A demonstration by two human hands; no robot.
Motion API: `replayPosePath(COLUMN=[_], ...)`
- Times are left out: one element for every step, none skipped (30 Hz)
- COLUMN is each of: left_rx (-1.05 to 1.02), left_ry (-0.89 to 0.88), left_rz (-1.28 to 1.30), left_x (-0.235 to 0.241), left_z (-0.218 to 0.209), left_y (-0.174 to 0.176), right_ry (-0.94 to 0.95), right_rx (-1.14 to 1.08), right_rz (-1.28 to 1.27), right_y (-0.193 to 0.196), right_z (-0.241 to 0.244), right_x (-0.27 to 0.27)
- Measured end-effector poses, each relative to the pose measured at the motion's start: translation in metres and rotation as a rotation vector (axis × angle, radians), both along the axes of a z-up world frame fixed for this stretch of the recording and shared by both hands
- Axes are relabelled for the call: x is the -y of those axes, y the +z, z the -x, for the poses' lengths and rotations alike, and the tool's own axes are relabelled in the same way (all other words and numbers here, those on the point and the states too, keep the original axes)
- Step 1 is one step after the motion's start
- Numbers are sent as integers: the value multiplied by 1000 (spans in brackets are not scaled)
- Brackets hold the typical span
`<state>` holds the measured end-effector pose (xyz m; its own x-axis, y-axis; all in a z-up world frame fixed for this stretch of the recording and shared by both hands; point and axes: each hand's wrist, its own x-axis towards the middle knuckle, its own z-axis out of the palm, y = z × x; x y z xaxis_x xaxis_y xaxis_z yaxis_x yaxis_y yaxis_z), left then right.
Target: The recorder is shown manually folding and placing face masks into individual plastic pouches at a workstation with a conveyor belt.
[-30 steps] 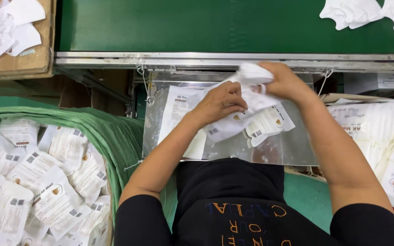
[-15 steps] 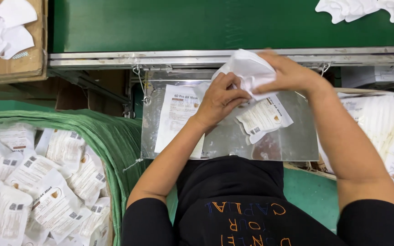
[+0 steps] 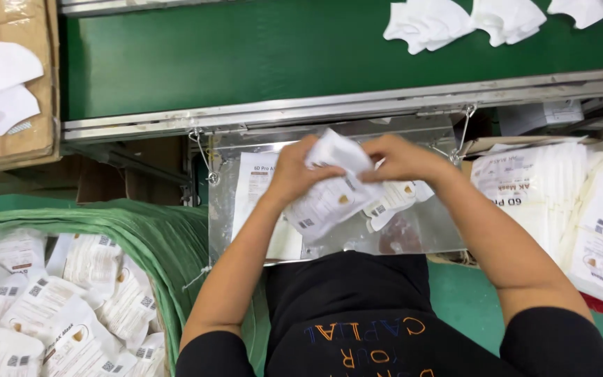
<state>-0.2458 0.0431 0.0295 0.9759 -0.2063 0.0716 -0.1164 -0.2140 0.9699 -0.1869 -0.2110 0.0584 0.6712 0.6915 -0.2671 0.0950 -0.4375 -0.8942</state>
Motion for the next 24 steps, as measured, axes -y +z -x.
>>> replayPosePath(left_rx=[-3,81,177,187,155,122,120,110,100,96,157,217,220,233,238,232,216,200,213,114,4,5,-4,-13], left_ry=[-5,-21,-30,-28,-57,-85,-74,-54,-36,-26,-28,-31,-26,-29,-29,-20,2,23,22,35,47,45,102,159], left_rz=[0,-161,-323,-325,-171,-17,-14,-76,-146,-152,-165,-179,-181,-65,58,62,49,36,29,42,58,54,144,233], left_x=[6,12,16,13,13,11,16,21,22,27,31,35,33,30,30,32,33,35,32,30,28,23,22,21], left_z=[5,10,9,5,6,7,9,10,13,19,19,18,17,16,19,22,26,30,27,25,27,23,25,27], left_y=[1,2,6,1,-5,-12,-21,-29,-37,-37,-34,-32,-26,-20,-17,-17,-17,-16,-12,-9,-7,-10,-15,-20], right_ry=[-5,104,218,217,170,122,133,138,140,151,196,242,246,160,76,84,39,-5,-5,-26,-49,-51,-118,-184], right_rx=[-3,63,141,151,142,134,132,166,201,200,273,345,348,392,424,417,336,256,269,194,107,108,165,223], right_rz=[0,24,47,47,29,11,13,139,256,250,205,159,158,-30,-211,-207,-178,-147,-154,-169,-179,-183,-197,-210], right_y=[-11,-22,-30,-33,-38,-43,-44,-46,-48,-42,-33,-25,-28,-33,-38,-47,-57,-66,-61,-57,-54,-32,-12,7], right_z=[4,7,4,4,8,12,16,19,24,29,28,26,26,27,31,34,39,43,39,34,35,34,38,42], right_x=[3,5,5,9,14,19,17,15,11,11,10,10,11,11,14,16,17,19,20,22,24,13,5,-3])
